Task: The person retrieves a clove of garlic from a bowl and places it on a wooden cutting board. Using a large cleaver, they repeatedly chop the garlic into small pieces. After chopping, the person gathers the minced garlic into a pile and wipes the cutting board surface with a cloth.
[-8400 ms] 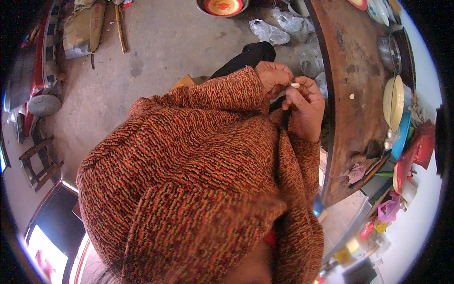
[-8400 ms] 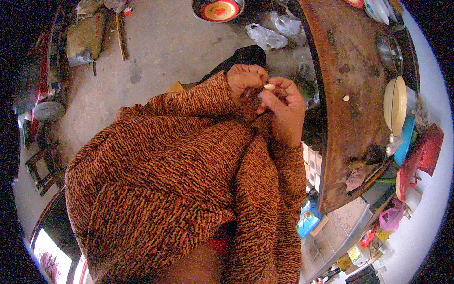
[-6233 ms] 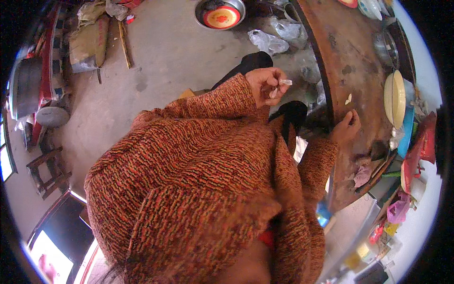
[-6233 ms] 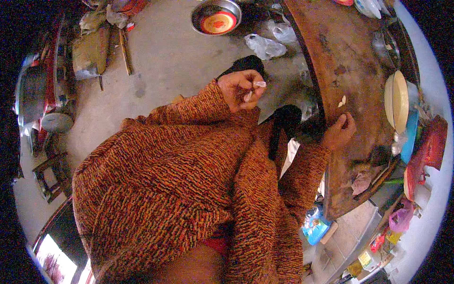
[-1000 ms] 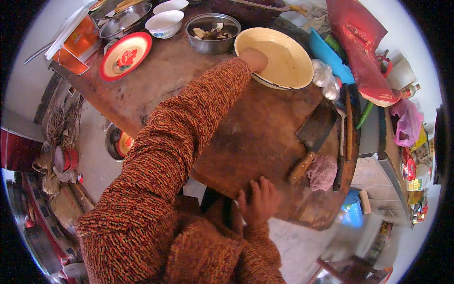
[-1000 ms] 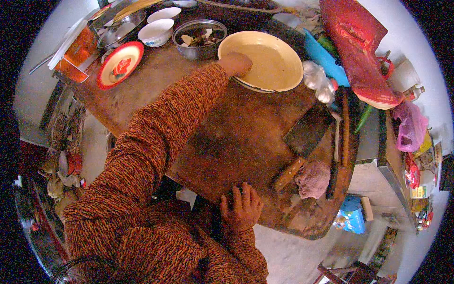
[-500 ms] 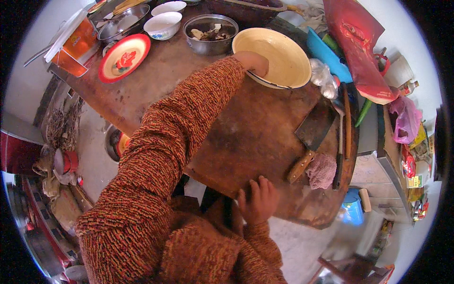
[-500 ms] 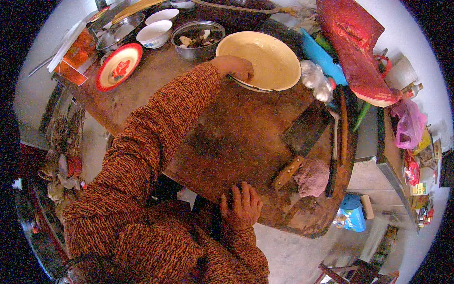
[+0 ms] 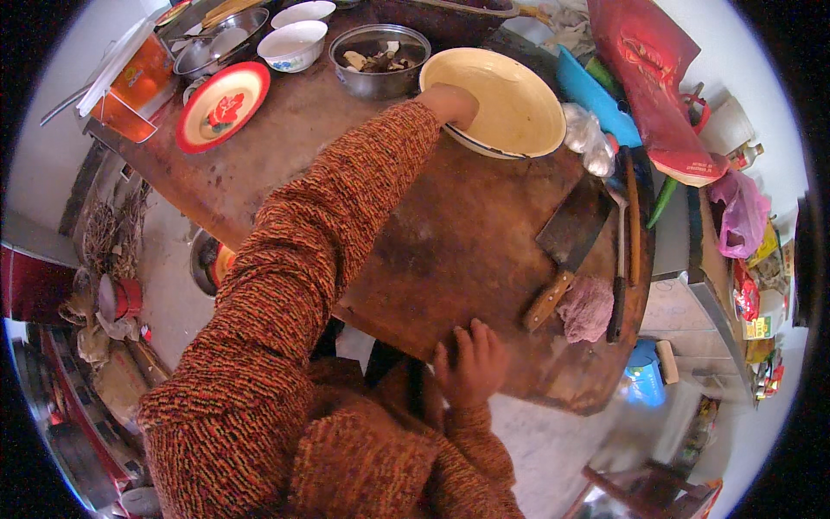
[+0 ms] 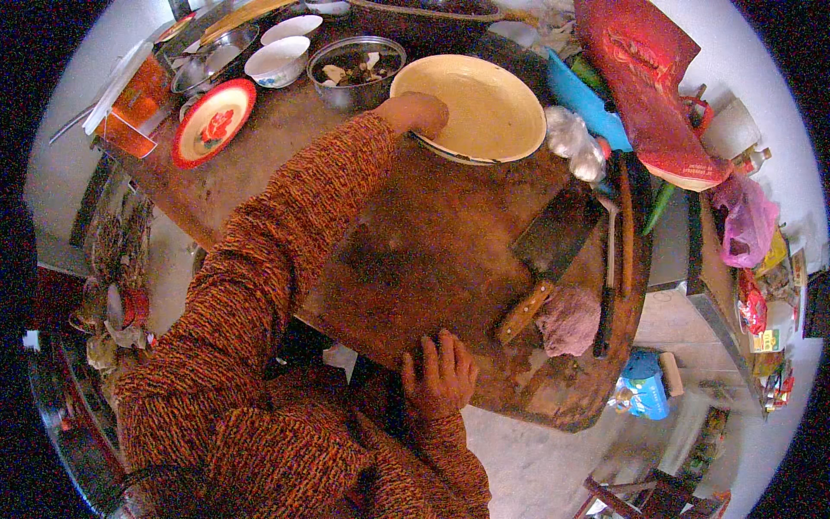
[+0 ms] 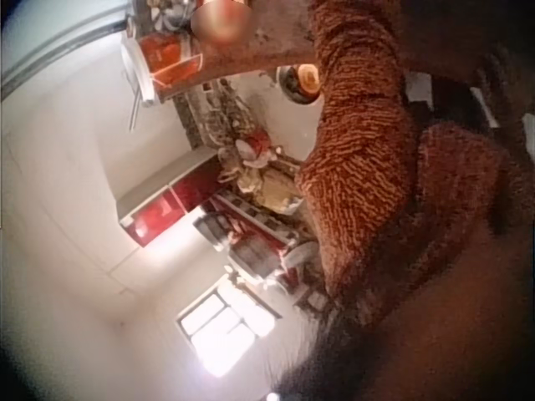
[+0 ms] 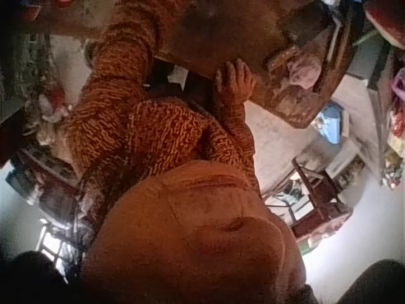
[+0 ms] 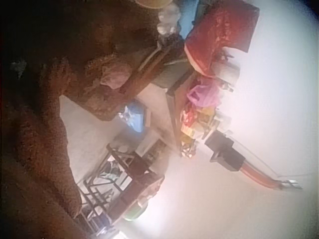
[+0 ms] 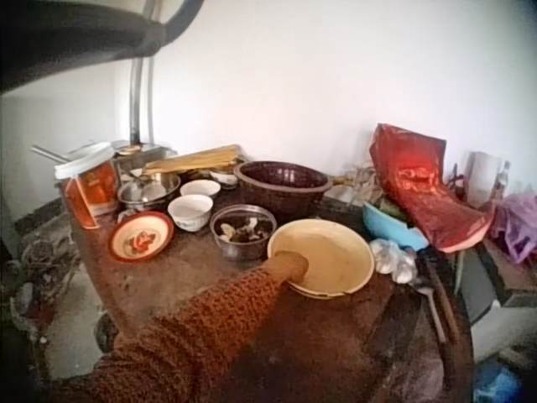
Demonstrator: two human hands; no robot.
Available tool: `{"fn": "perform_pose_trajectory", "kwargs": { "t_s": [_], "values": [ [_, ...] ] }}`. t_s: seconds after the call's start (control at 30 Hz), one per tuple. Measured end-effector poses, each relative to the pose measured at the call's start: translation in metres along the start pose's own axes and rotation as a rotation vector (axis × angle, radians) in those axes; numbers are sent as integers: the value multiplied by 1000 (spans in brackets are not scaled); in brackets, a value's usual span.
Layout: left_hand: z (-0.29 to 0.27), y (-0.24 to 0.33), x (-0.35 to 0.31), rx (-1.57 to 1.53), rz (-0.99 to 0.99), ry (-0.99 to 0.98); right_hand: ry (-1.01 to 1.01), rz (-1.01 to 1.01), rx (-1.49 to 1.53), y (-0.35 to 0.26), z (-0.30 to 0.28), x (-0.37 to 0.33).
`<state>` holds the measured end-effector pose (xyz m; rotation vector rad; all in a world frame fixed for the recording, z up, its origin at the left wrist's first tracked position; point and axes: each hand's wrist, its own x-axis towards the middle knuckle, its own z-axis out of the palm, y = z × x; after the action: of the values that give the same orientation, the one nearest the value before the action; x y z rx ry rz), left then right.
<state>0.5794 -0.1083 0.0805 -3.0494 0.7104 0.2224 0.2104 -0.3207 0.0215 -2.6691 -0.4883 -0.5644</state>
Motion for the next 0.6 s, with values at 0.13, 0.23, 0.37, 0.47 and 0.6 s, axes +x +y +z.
{"fn": "perform_pose_trajectory", "kwargs": {
  "t_s": [0.13,0.23,0.37,0.47,0.6],
  "values": [
    [-6,3,8,-312,246,-231,-11,13,-2,0,0,0],
    [-14,4,-6,-188,122,-120,-5,13,-1,0,0,-1],
    [14,-11,12,-108,191,-27,8,-7,1,0,0,1],
    [3,5,15,-268,295,-168,44,-5,-8,2,3,-1],
    [16,-21,19,37,293,22,48,-19,-19,0,2,1]
  ]
}}
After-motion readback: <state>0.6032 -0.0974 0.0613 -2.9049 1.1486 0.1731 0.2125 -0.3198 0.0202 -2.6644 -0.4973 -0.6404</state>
